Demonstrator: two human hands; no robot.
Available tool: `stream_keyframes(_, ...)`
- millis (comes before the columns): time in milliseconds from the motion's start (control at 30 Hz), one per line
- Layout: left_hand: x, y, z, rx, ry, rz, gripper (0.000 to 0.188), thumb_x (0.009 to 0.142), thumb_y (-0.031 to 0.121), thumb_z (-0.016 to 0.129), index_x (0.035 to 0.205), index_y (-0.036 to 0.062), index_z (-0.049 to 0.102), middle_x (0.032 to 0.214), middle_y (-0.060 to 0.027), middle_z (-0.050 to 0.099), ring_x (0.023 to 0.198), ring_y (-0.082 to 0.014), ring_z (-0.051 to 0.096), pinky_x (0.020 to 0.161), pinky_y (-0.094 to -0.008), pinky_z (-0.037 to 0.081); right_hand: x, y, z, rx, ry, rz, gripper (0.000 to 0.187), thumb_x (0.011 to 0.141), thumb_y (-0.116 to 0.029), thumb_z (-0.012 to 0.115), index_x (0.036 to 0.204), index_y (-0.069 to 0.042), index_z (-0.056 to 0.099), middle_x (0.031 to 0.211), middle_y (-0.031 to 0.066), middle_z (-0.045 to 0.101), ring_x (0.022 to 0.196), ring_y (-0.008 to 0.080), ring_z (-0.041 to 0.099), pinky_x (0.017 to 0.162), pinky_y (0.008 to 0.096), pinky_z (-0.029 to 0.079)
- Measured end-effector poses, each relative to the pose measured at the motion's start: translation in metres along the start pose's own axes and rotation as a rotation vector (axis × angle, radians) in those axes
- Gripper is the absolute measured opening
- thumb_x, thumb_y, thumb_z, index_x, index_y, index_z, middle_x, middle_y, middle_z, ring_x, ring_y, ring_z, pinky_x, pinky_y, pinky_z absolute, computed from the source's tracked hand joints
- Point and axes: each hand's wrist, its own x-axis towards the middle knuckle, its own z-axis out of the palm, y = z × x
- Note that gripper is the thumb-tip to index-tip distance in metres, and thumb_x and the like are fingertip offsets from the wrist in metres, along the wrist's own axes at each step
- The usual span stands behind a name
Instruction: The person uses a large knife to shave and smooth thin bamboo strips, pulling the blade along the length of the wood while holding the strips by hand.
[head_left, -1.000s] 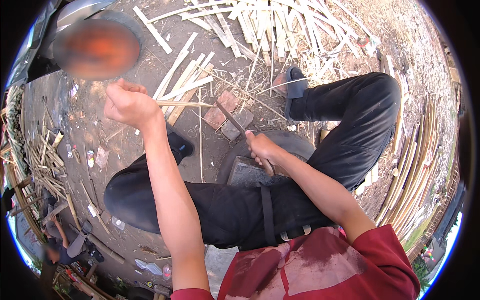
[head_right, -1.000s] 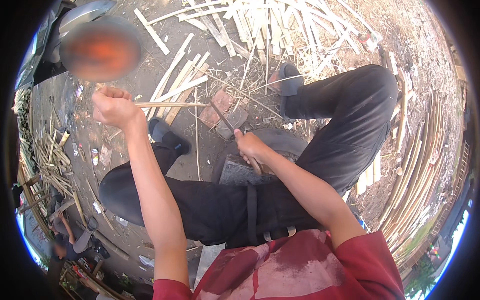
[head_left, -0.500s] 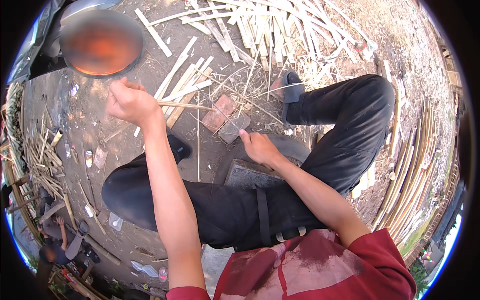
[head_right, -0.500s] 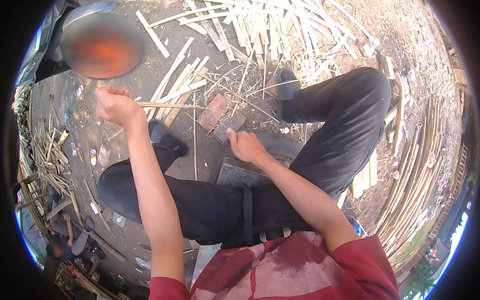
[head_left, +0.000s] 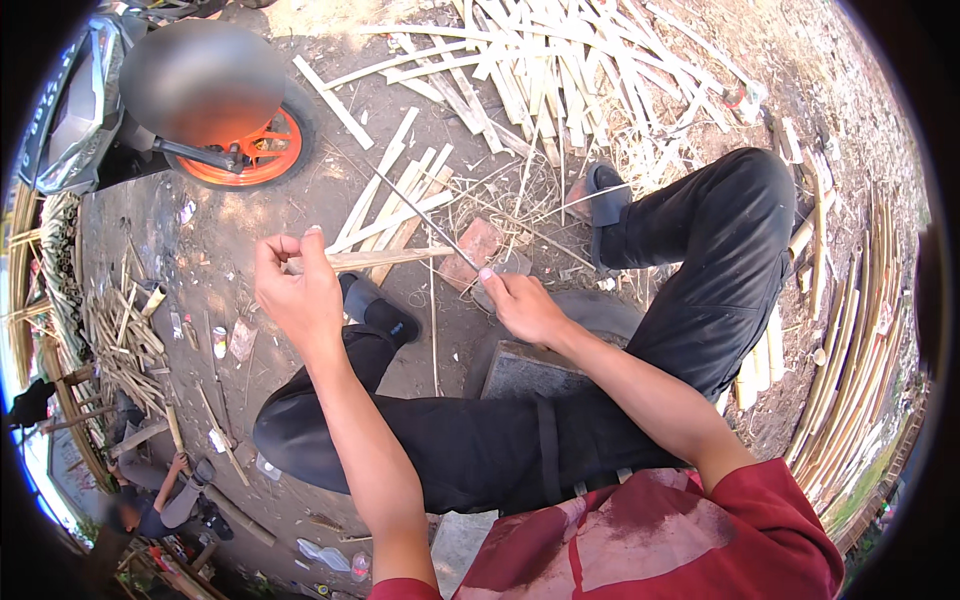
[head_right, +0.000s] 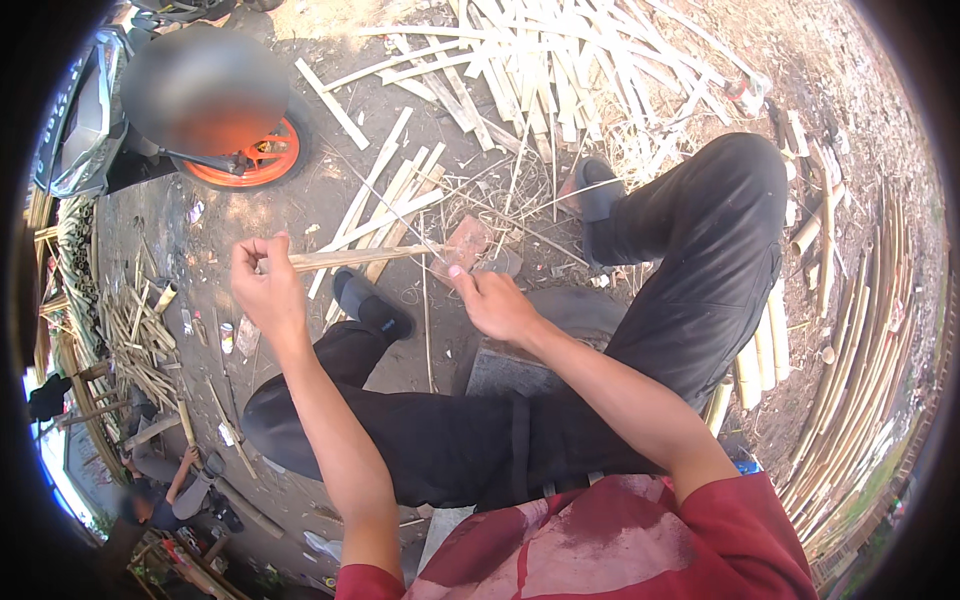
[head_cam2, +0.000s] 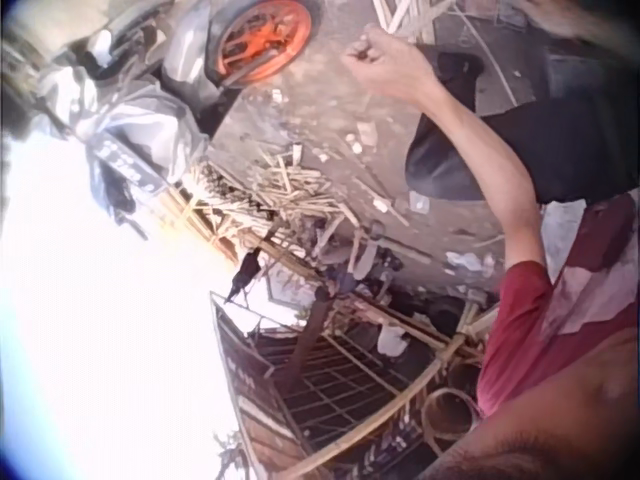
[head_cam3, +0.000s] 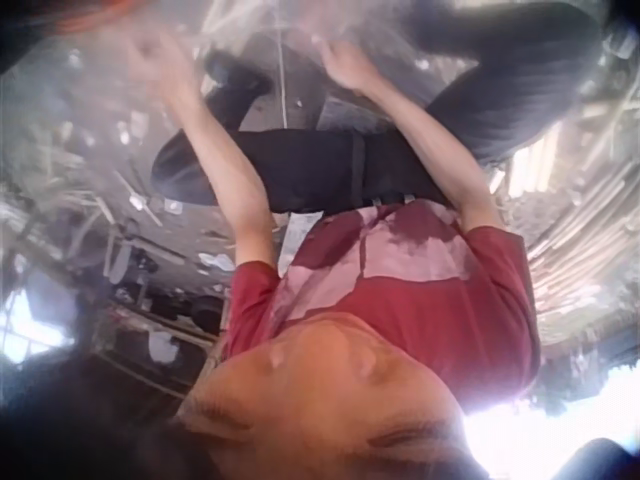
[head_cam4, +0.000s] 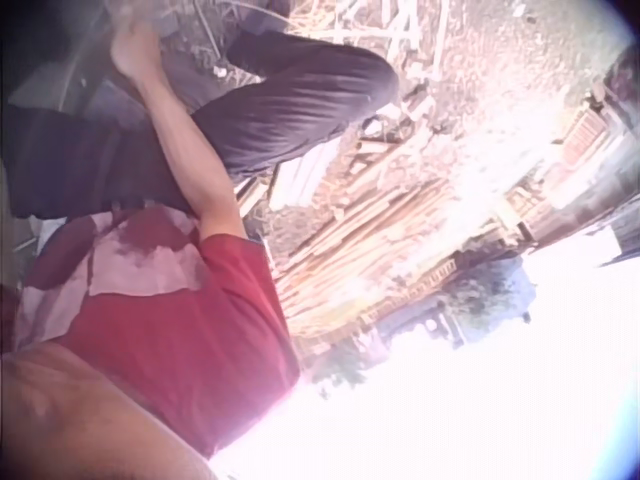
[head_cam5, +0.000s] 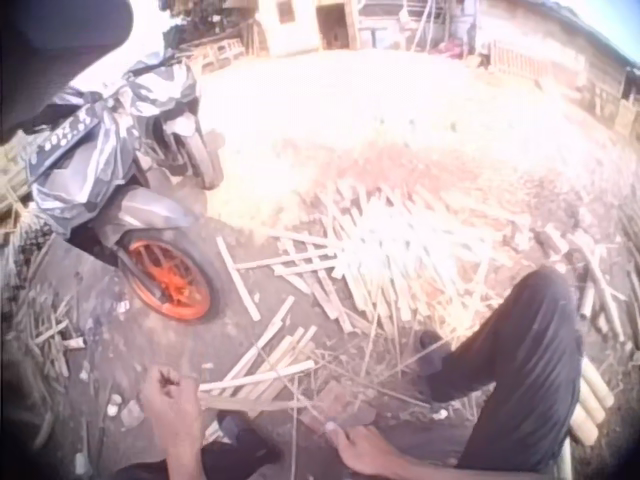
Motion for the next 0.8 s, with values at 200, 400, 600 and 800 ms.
stream_keyframes(200,-0.022,0.004,-0.01,-0.255,-0.075,0.06,0.021,0.084,0.004,0.082,0.093,-0.0006,0.064,0.083,-0.009,0.069,0.071,-0.0107,0.067,0.059,-0.0243,0.053,-0.013,-0.016,0.006,0.147,0.092,-0.1,0.068,0.109,-0.053,0.036,0.073,0.001,0.056,0.059,0.0076,0.055,0.055,0.0175,0.053,0.056,0.0389,0.044)
stream_keyframes(400,-0.041,0.016,-0.015,-0.081,-0.079,0.298,0.023,0.09,0.008,0.079,0.112,0.002,0.076,0.098,-0.0123,0.073,0.078,-0.0138,0.069,0.063,-0.0254,0.056,-0.047,-0.071,0.005,0.281,0.042,-0.164,0.059,0.11,-0.046,0.036,0.079,0.001,0.054,0.06,0.0105,0.055,0.055,0.0229,0.056,0.058,0.042,0.045)
stream_keyframes(600,-0.041,0.022,-0.021,-0.36,-0.204,0.021,0.019,0.091,0.002,0.072,0.109,-0.0004,0.077,0.094,-0.0045,0.069,0.063,-0.0078,0.056,0.058,-0.0218,0.045,-0.058,-0.105,0.005,0.34,0.017,-0.262,0.057,0.111,-0.045,0.035,0.082,0.0,0.055,0.061,0.011,0.056,0.058,0.0234,0.058,0.059,0.0411,0.046)
stream_keyframes(800,-0.045,0.015,-0.026,-0.728,-0.4,-0.374,0.019,0.088,0.005,0.073,0.104,-0.0047,0.073,0.086,-0.0075,0.068,0.071,-0.0137,0.065,0.064,-0.0272,0.053,-0.069,-0.126,0.005,0.382,0.0,-0.347,0.053,0.111,-0.041,0.036,0.085,0.001,0.056,0.061,0.0095,0.056,0.058,0.0224,0.057,0.058,0.0396,0.045)
